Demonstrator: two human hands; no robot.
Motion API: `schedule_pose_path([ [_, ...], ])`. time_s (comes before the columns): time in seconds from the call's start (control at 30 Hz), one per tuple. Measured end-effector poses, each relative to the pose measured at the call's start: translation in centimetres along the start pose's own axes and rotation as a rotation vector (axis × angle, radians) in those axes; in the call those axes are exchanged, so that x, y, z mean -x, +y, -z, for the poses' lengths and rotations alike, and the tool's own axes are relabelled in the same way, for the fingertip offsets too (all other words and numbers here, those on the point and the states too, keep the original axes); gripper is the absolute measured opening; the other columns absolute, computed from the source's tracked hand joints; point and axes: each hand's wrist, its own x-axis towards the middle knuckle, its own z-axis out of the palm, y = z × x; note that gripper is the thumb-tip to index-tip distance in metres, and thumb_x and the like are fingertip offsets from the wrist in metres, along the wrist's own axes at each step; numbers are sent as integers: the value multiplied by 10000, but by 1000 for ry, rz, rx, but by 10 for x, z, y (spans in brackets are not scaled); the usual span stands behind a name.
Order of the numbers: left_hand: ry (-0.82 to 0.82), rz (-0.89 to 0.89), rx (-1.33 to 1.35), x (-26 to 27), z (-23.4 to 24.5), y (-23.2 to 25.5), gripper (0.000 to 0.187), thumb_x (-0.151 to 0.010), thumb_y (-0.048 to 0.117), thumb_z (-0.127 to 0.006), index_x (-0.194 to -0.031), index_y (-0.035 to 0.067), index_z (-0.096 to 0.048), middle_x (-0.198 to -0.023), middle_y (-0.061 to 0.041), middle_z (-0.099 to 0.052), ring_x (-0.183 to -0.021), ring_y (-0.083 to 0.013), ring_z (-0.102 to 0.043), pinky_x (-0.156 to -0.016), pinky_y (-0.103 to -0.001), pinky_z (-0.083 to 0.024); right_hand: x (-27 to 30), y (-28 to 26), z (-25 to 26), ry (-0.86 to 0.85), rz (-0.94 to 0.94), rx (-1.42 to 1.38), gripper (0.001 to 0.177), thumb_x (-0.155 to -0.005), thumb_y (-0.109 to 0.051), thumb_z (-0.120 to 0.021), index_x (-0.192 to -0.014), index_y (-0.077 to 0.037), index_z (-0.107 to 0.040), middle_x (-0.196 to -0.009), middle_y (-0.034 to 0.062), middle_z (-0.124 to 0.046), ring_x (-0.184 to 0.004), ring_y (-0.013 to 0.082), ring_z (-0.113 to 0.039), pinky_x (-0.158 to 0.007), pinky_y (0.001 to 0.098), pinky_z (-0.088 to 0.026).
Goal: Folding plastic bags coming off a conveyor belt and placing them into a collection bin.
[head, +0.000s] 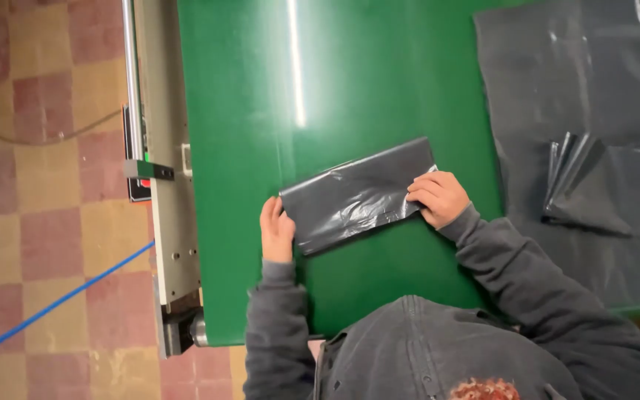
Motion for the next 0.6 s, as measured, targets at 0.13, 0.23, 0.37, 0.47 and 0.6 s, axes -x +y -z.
schedule_pose_path([
  [0.13, 10, -268, -739, 45, -59, 74, 861, -821, 289, -820, -1494, 41, -341, -1471, -207, -427, -1382, -324, -422, -1084, -458, -406, 3, -19, 13, -42, -19, 62, 317, -657, 22, -679, -960, -66, -703, -1082, 70, -715, -1107, 296, -651, -978, 435, -508],
  [0.23, -303, -751, -1556, 49, -50, 70, 727, -724, 350, -803, -1323, 21, -553, -1373, -247, -540, -1336, -414, -440, -1081, -522, -399, -9, -55, 15, -119, -46, 160, 390, -655, -6, -685, -1045, -25, -686, -1185, 133, -672, -1229, 350, -593, -1065, 485, -465],
  [0.37, -733, -474, -2039, 55, -81, 56, 198, -957, 307, -740, -1052, 137, -706, -1041, -57, -688, -1059, -271, -663, -830, -462, -533, 5, -100, -19, -307, 20, -53, 695, -622, -48, -694, -1298, 69, -585, -1379, 265, -558, -1346, 434, -481, -1136, 552, -354],
  [0.47, -1028, -260, -1711, 51, -106, 49, 202, -965, 305, -673, -992, 129, -769, -927, -71, -712, -854, -270, -694, -729, -403, -557, 61, -96, -49, -290, 85, -214, 606, -758, -58, -695, -1349, 8, -577, -1398, 227, -574, -1364, 408, -507, -1160, 537, -373],
  [0.6, -837, 519, -551, -17, -87, 0, 517, -950, 485, -430, -987, 73, -739, -946, -32, -743, -847, -142, -725, -775, -289, -589, 150, -75, -95, -201, -287, -642, 442, -907, -24, -539, -1314, -96, -693, -1359, 145, -732, -1334, 361, -641, -1133, 478, -512],
])
